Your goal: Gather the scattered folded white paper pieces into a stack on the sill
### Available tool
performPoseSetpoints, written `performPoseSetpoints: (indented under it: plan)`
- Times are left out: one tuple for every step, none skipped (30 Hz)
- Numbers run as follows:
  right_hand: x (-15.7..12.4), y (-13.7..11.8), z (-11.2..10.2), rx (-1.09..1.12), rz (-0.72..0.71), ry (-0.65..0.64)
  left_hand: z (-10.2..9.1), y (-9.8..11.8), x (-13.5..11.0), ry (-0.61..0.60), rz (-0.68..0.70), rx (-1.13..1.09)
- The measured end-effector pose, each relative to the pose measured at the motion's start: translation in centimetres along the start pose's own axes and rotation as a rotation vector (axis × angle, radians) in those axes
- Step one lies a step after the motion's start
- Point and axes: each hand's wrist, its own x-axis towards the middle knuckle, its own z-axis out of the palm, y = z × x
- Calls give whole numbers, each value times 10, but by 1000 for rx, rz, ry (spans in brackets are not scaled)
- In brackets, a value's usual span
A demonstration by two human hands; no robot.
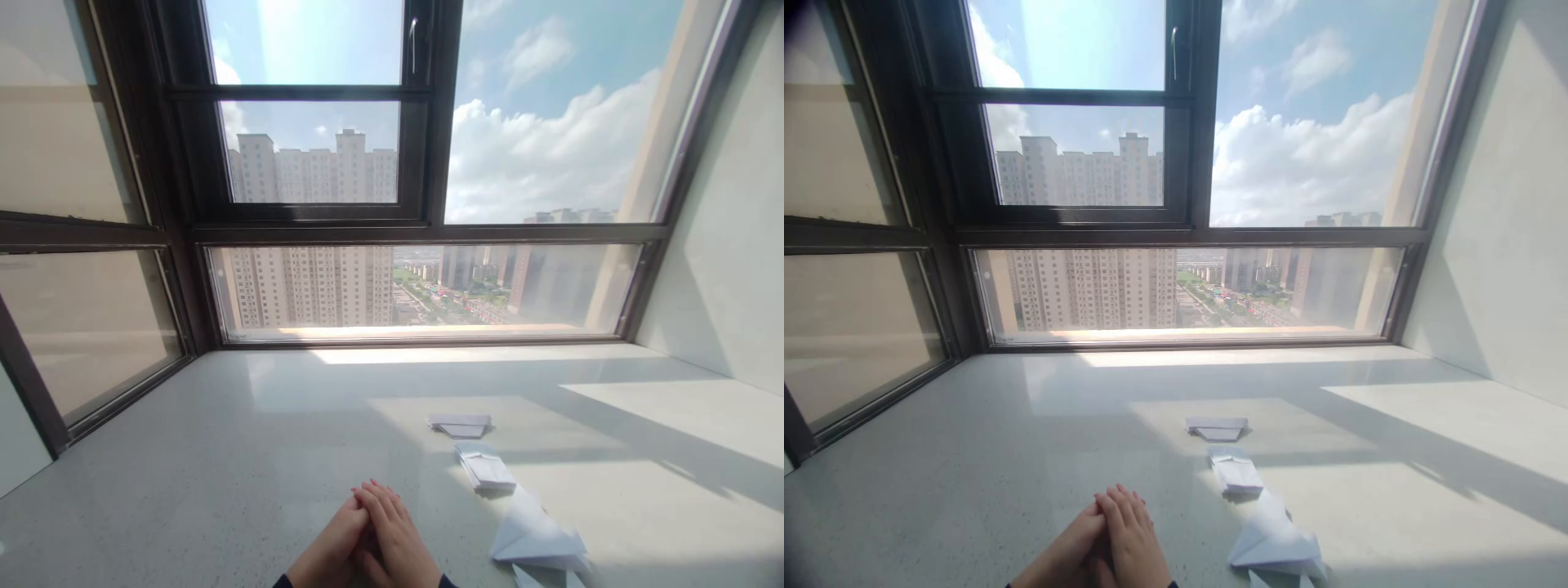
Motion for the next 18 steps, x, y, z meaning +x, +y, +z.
performPoseSetpoints:
  plan:
    - [0,-1,-1,-2,3,-8,-1,-1,1,-4,0,-2]
    - [0,-2,-2,-1,9,-10,-2,-1,1,-5,-6,3]
    - [0,-3,-2,4,17,-6,-3,-2,2,-1,-12,16]
    - [-1,-5,-3,14,24,2,-3,-2,2,5,-16,36]
    - [-1,-6,-4,28,30,16,-3,-2,2,13,-17,61]
    - [-1,-8,-5,41,33,25,-3,-2,2,20,-17,87]
    - [-2,-9,-7,49,38,32,-3,-1,2,21,-17,112]
    - [-4,-10,-9,49,44,29,-2,0,2,14,-23,138]
    - [-6,-11,-13,46,47,14,-1,1,1,-1,-40,167]
    - [-10,-11,-18,40,48,-7,0,3,0,-17,-71,197]
    - [-14,-10,-23,34,44,-32,1,5,-1,-29,-107,224]
    - [-21,-9,-30,29,35,-51,1,7,-2,-33,-140,245]
    - [-28,-7,-37,23,26,-64,2,9,-3,-22,-164,256]
    - [-37,-3,-44,6,26,-73,3,11,-4,-7,-181,255]
    - [-48,3,-52,-23,51,-81,4,14,-6,11,-192,247]
    - [-60,10,-59,-51,99,-67,4,15,-7,26,-199,236]
    - [-73,19,-66,-80,146,-44,5,17,-8,38,-205,226]
    - [-86,30,-71,-118,188,-19,5,18,-8,44,-212,221]
